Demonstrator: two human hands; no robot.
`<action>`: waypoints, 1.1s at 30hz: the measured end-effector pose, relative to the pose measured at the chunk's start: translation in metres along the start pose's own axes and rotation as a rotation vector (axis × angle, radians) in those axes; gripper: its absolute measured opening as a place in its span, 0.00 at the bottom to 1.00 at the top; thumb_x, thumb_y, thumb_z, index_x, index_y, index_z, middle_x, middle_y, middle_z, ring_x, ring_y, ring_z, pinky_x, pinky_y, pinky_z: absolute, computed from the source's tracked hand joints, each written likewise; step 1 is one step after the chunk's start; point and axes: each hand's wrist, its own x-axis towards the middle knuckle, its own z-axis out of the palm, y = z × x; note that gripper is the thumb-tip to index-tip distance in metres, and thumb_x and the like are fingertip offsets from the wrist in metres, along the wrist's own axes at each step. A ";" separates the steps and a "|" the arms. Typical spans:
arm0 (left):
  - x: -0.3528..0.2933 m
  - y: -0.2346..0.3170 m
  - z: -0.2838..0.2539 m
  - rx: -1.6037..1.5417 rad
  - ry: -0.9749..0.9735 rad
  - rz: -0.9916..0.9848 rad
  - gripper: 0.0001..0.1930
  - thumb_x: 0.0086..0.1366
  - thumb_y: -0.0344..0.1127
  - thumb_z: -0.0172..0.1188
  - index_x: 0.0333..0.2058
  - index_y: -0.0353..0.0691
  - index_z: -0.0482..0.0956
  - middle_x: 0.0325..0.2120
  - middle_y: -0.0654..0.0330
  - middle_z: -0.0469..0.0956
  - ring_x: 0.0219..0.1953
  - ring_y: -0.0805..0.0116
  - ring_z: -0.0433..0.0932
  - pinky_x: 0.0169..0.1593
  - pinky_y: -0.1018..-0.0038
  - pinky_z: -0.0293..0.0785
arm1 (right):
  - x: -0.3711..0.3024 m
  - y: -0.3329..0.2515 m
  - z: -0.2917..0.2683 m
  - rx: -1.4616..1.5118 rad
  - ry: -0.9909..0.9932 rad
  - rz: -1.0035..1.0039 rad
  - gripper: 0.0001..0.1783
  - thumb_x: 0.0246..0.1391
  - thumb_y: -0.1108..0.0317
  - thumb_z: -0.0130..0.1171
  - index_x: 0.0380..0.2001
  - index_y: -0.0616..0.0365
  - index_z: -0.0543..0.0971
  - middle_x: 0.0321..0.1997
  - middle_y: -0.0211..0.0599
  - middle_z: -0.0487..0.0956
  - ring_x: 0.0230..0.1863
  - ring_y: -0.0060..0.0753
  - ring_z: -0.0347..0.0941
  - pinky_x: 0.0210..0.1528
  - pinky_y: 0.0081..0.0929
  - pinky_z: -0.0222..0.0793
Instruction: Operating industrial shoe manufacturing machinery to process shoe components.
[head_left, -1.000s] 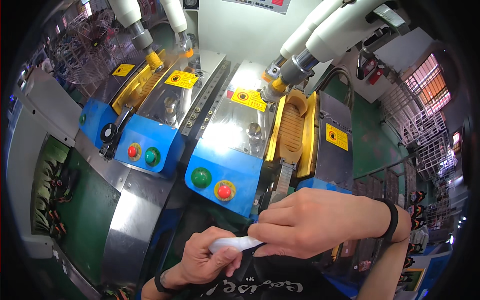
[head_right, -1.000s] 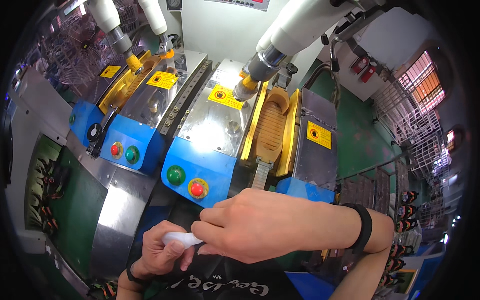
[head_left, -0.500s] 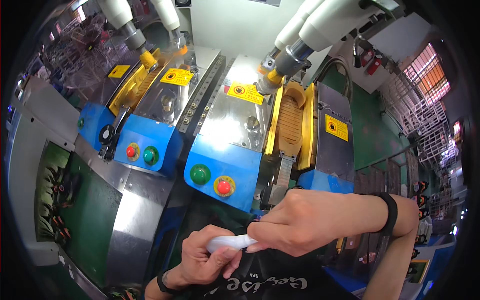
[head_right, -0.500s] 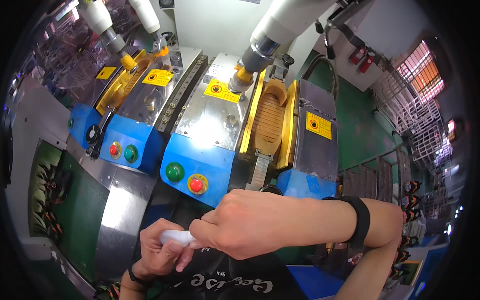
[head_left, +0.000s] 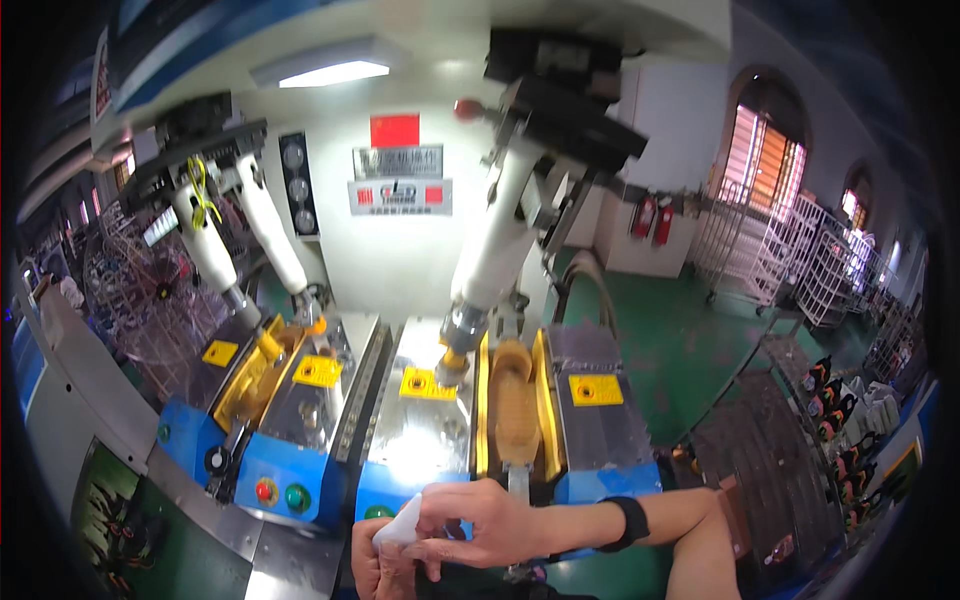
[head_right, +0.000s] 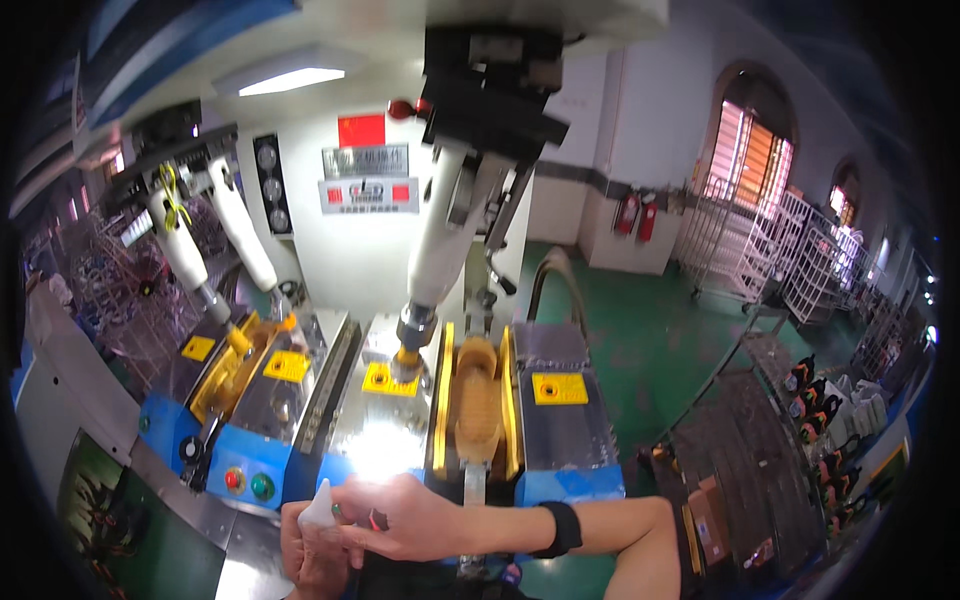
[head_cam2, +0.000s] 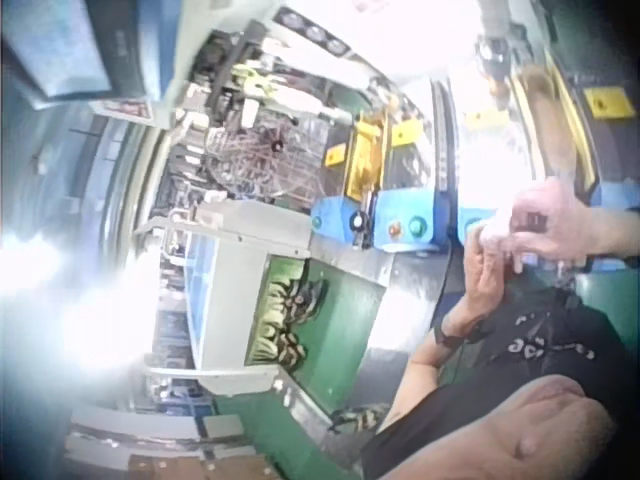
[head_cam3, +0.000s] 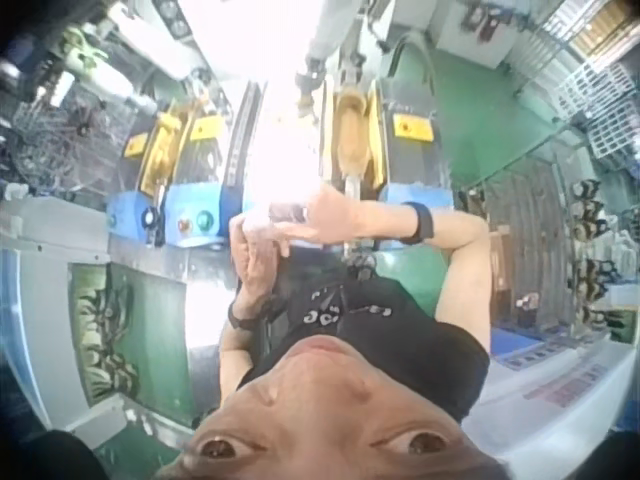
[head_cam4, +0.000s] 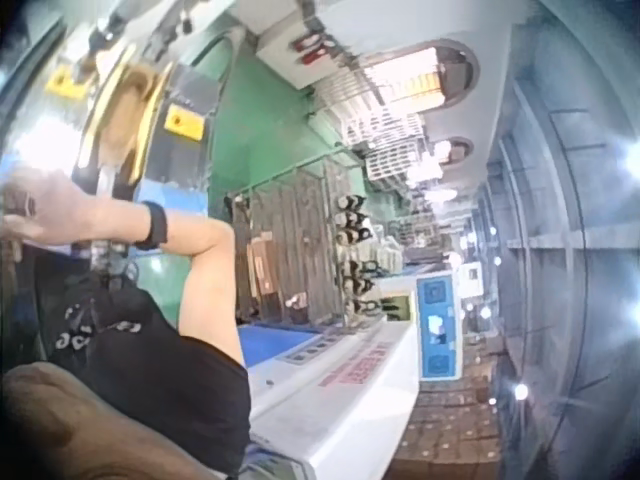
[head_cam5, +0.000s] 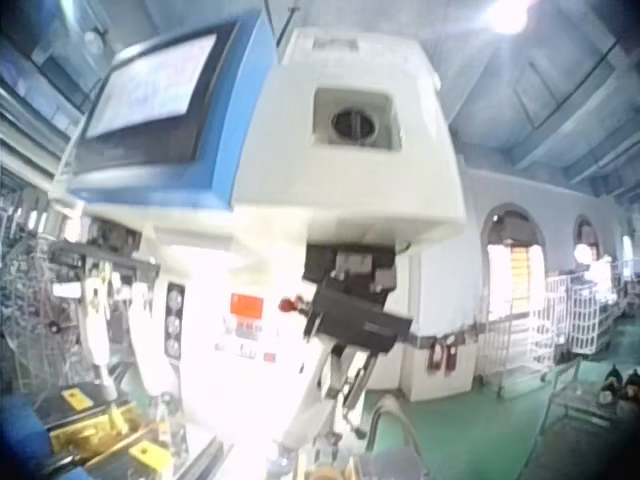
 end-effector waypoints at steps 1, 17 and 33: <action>0.005 -0.003 -0.005 0.146 -0.044 0.023 0.16 0.74 0.43 0.37 0.44 0.34 0.64 0.23 0.60 0.71 0.20 0.77 0.69 0.28 0.82 0.66 | -0.001 0.001 -0.002 -0.059 0.021 -0.043 0.13 0.51 0.65 0.65 0.37 0.60 0.78 0.30 0.37 0.75 0.25 0.21 0.72 0.26 0.21 0.68; 0.059 0.038 0.031 0.282 -0.433 0.015 0.15 0.70 0.34 0.45 0.52 0.31 0.65 0.27 0.59 0.77 0.27 0.74 0.72 0.34 0.78 0.70 | 0.095 -0.156 -0.133 -0.523 0.814 -0.444 0.16 0.61 0.64 0.52 0.22 0.63 0.75 0.11 0.27 0.70 0.12 0.14 0.66 0.14 0.18 0.58; 0.016 0.000 -0.036 0.543 -0.269 0.129 0.09 0.65 0.28 0.47 0.40 0.36 0.76 0.19 0.60 0.74 0.19 0.72 0.72 0.22 0.77 0.69 | 0.245 -0.286 -0.234 -1.295 0.754 0.096 0.13 0.52 0.67 0.53 0.28 0.69 0.79 0.16 0.38 0.78 0.21 0.27 0.78 0.25 0.23 0.73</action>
